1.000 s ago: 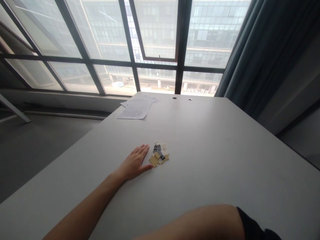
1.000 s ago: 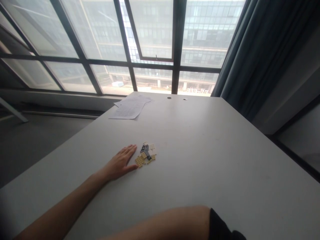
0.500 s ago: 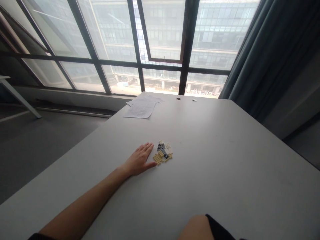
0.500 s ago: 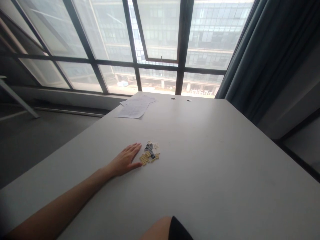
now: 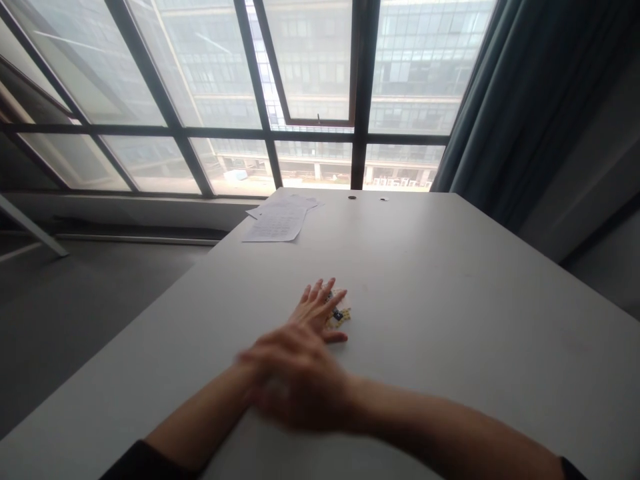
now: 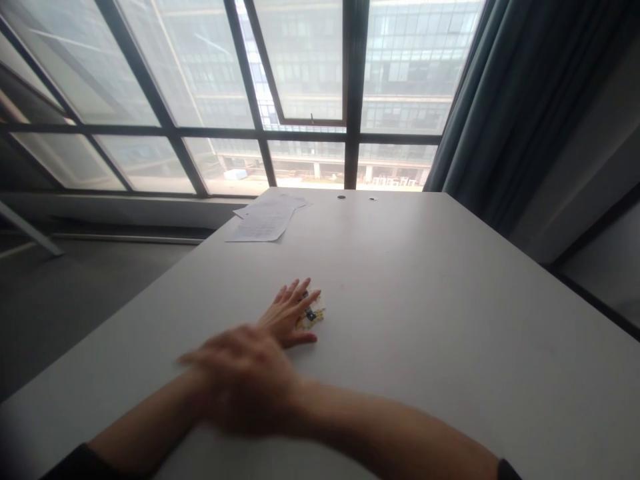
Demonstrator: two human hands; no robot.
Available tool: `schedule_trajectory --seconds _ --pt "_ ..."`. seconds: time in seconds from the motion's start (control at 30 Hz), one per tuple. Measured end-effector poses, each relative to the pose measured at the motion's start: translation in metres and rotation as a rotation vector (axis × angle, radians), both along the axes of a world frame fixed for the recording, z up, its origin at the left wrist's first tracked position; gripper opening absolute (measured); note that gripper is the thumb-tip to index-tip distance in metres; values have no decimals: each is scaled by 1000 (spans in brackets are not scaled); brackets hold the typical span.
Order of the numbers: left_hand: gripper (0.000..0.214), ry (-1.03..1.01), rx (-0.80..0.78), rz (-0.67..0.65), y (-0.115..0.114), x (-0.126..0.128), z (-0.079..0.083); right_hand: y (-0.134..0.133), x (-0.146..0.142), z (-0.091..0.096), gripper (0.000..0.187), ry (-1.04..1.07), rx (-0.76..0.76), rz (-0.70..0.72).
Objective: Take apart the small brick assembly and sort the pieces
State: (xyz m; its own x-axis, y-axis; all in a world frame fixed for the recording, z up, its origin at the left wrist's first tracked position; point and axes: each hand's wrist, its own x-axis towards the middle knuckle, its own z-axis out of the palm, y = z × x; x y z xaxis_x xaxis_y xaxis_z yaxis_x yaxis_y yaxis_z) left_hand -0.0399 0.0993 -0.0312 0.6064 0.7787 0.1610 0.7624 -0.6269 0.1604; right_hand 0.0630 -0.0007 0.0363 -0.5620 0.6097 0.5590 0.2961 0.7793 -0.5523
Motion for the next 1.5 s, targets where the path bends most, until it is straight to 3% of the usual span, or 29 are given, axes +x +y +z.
schedule_trajectory --seconds 0.1,0.2,0.33,0.5,0.63,0.87,1.03,1.13,1.23,1.5 --pt "62 14 -1 -75 9 15 -1 34 38 -7 34 120 -116 -444" --pt "46 19 -41 -112 18 19 1 56 73 -24 33 15 -42 -415" --pt "44 -6 -30 -42 32 -2 4 73 91 -54 53 -296 -146 -571" --pt "48 -18 2 98 42 -50 2 93 75 -74 83 -593 -215 -396" --pt "47 -35 41 114 38 -72 -2 107 47 -72 90 -615 -214 -311" --pt "43 -135 57 127 34 -86 -3 127 -4 -63 101 -549 -172 -193" --pt "56 -181 95 201 29 -103 -1 115 11 -62 94 -480 -169 -180" --pt "76 -93 55 214 24 -108 -1 99 36 -64 93 -546 -151 -174" --pt "82 7 6 199 24 -107 -1 91 47 -65 92 -594 -127 -142" --pt "69 -9 50 214 23 -103 -2 102 14 -64 89 -595 -104 -143"
